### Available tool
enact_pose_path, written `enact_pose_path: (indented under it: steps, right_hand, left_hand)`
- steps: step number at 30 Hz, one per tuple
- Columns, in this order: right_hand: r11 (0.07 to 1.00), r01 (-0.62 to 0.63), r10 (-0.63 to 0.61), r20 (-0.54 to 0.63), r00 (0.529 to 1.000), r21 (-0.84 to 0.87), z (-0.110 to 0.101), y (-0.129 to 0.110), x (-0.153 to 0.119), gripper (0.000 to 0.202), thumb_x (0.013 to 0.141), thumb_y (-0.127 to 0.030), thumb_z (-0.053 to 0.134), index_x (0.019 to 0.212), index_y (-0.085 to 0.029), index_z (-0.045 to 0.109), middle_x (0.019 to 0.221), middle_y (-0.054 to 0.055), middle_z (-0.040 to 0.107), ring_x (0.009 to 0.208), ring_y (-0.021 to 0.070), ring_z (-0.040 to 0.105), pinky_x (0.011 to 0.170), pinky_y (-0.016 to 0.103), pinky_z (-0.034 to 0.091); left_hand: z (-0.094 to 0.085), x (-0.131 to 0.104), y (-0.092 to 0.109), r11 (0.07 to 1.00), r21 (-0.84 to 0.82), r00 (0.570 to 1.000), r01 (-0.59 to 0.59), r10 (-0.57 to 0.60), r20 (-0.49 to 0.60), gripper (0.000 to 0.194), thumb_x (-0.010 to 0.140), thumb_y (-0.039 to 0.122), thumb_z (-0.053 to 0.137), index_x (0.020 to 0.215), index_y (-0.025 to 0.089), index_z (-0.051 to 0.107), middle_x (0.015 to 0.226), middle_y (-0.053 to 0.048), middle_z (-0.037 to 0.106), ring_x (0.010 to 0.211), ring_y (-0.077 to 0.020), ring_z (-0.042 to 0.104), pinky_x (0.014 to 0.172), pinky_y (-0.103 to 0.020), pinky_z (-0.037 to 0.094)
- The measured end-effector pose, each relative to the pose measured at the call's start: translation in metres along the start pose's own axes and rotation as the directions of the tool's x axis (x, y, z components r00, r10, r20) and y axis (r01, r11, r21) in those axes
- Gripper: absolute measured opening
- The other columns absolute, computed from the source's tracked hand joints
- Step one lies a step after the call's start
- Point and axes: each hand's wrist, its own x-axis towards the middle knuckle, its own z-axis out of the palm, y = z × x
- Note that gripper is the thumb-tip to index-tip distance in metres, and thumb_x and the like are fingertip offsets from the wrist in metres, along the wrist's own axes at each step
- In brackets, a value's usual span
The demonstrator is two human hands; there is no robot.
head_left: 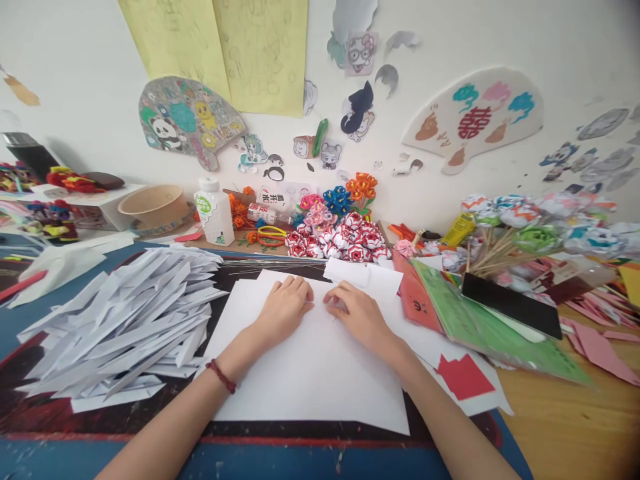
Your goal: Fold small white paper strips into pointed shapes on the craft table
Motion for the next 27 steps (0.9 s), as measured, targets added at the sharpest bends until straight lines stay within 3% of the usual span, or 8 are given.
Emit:
enact_pose_path:
  steps: [3,7,13,18,24,27]
  right_hand:
    - [0.995,0.011,-0.011,0.004,1.0,0.1,0.001,0.003,0.003,0.013,0.078,-0.018,0.063,0.089,-0.024,0.063,0.092,-0.002,0.061,0.084,0.0136,0.057,0.068,0.024,0.037]
    - [0.985,0.005,-0.004,-0.003,1.0,0.172,0.003,0.002,0.006,0.001,0.076,-0.02,0.064,0.077,-0.021,0.064,0.076,-0.002,0.064,0.069,0.0129,0.054,0.062,0.024,0.037]
    - [0.926,-0.12,0.098,0.079,0.992,0.357,0.004,0.001,0.006,0.012,0.068,-0.019,0.069,0.058,-0.015,0.063,0.051,-0.002,0.056,0.05,0.0099,0.048,0.05,0.021,0.035]
    - [0.879,-0.176,0.115,0.162,0.98,0.443,0.001,0.006,0.007,0.012,0.065,-0.022,0.071,0.058,-0.014,0.066,0.05,-0.001,0.056,0.049,0.0097,0.047,0.048,0.02,0.034]
    - [0.864,-0.136,0.043,0.199,0.979,0.485,-0.003,0.008,0.008,0.019,0.068,-0.032,0.07,0.067,-0.014,0.071,0.054,0.001,0.06,0.049,0.0111,0.048,0.048,0.022,0.036]
    - [0.839,-0.123,-0.016,0.25,0.968,0.529,-0.006,0.012,0.008,0.026,0.073,-0.039,0.066,0.078,-0.014,0.073,0.066,0.004,0.066,0.055,0.0133,0.053,0.051,0.024,0.04]
  left_hand:
    - [0.0,0.0,0.0,0.994,-0.103,0.999,0.032,-0.032,0.004,0.004,0.082,0.019,0.057,0.084,0.019,0.054,0.084,-0.001,0.061,0.084,-0.0194,0.052,0.072,-0.032,0.034]
    - [-0.002,0.0,0.001,0.947,-0.319,0.999,0.048,-0.047,0.013,0.002,0.082,0.02,0.055,0.082,0.02,0.057,0.08,0.001,0.063,0.078,-0.0163,0.054,0.07,-0.028,0.035]
    - [-0.011,0.001,-0.002,0.897,-0.441,0.999,0.035,-0.013,0.052,0.013,0.08,0.028,0.059,0.074,0.02,0.067,0.072,0.001,0.069,0.064,-0.0126,0.055,0.067,-0.025,0.038]
    - [-0.02,-0.001,-0.01,0.835,-0.543,0.99,0.091,-0.015,0.142,0.02,0.078,0.035,0.061,0.077,0.017,0.07,0.068,-0.001,0.07,0.061,-0.0122,0.058,0.06,-0.022,0.04]
    - [-0.021,0.002,-0.01,0.837,-0.537,0.993,0.106,-0.065,0.093,0.019,0.075,0.034,0.063,0.073,0.017,0.071,0.065,0.0,0.069,0.059,-0.0124,0.058,0.06,-0.023,0.039]
    - [-0.022,0.004,-0.014,0.828,-0.552,0.994,0.103,-0.064,0.089,0.02,0.077,0.034,0.06,0.075,0.018,0.071,0.066,0.0,0.069,0.06,-0.0124,0.058,0.06,-0.023,0.039]
